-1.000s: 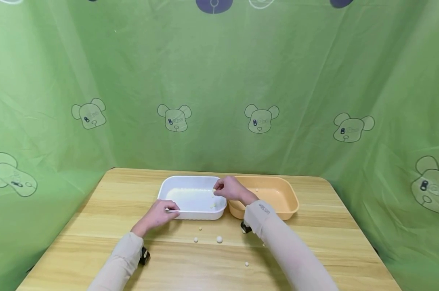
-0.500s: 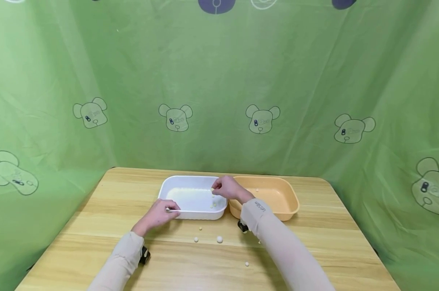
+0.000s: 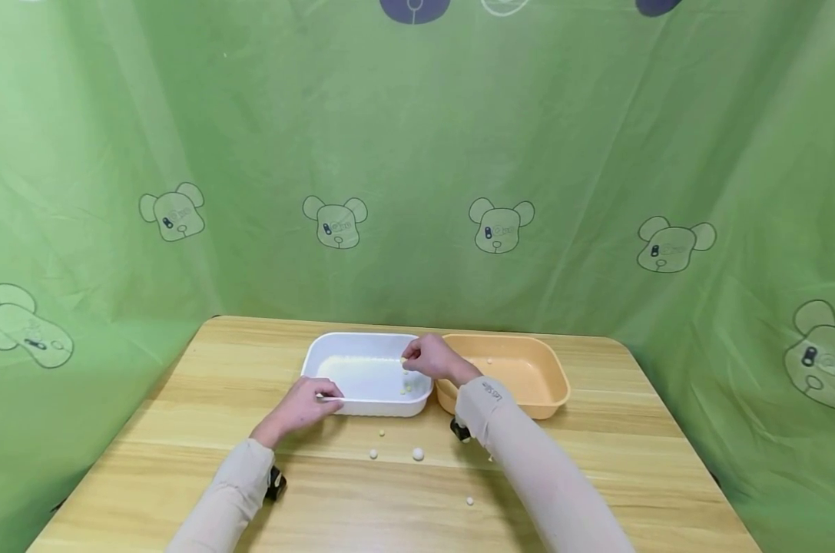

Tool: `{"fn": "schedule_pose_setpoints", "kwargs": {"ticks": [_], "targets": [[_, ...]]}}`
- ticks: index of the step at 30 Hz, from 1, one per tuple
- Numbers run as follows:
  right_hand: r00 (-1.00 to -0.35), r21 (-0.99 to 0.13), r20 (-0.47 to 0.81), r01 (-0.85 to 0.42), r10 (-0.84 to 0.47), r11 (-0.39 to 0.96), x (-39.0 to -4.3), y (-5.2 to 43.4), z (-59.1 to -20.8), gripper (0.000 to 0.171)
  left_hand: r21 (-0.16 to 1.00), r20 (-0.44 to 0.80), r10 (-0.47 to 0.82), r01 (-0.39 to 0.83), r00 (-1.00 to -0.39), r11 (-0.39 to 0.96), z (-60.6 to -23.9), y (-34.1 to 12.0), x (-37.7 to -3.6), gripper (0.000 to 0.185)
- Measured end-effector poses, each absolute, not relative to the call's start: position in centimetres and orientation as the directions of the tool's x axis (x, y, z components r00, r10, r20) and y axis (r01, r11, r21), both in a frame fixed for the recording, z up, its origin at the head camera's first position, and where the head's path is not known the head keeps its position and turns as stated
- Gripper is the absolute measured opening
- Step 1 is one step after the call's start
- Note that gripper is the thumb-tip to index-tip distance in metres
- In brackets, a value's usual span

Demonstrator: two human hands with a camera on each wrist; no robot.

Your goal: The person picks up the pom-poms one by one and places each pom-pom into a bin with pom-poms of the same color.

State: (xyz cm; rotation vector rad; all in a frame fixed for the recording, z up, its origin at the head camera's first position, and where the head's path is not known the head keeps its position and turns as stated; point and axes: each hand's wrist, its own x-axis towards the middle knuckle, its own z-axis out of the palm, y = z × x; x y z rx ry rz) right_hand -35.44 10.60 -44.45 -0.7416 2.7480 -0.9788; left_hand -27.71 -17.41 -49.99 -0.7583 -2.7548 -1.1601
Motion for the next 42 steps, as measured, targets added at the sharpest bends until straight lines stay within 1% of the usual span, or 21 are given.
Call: {"fn": "schedule_pose_setpoints", "kwargs": {"ticks": [13,24,28,33,42], "targets": [[-0.871,-0.634,0.045,-0.404,-0.490,0.660,-35.7,10.5,-44.8,0.010,0.663,0.239,0.421,0.464,-0.875,0.588,-49.9,-17.3,-27.8,0.004],[-0.876,-0.633,0.013,-0.380,-0.482,0.674,-35.7,10.5,-44.8,0.017,0.655,0.244,0.430,0.475,-0.869,0.588,-50.0,-17.1,-27.8,0.004],[-0.880,-0.627,0.011,-0.376,-0.476,0.682,-35.6,10.6,-44.7,0.017,0.650,0.240,0.430,0.473,-0.870,0.595,-50.0,-17.2,-27.8,0.005],[-0.879,-0.624,0.020,-0.383,-0.476,0.682,-35.1,10.6,-44.1,0.017,0.658,0.233,0.426,0.464,-0.874,0.593,-49.9,-17.2,-27.7,0.006],[-0.861,-0.604,0.056,-0.433,-0.506,0.669,-33.8,10.8,-43.1,0.013,0.668,0.235,0.420,0.460,-0.876,0.585,-49.7,-17.4,-27.5,0.006]]}}
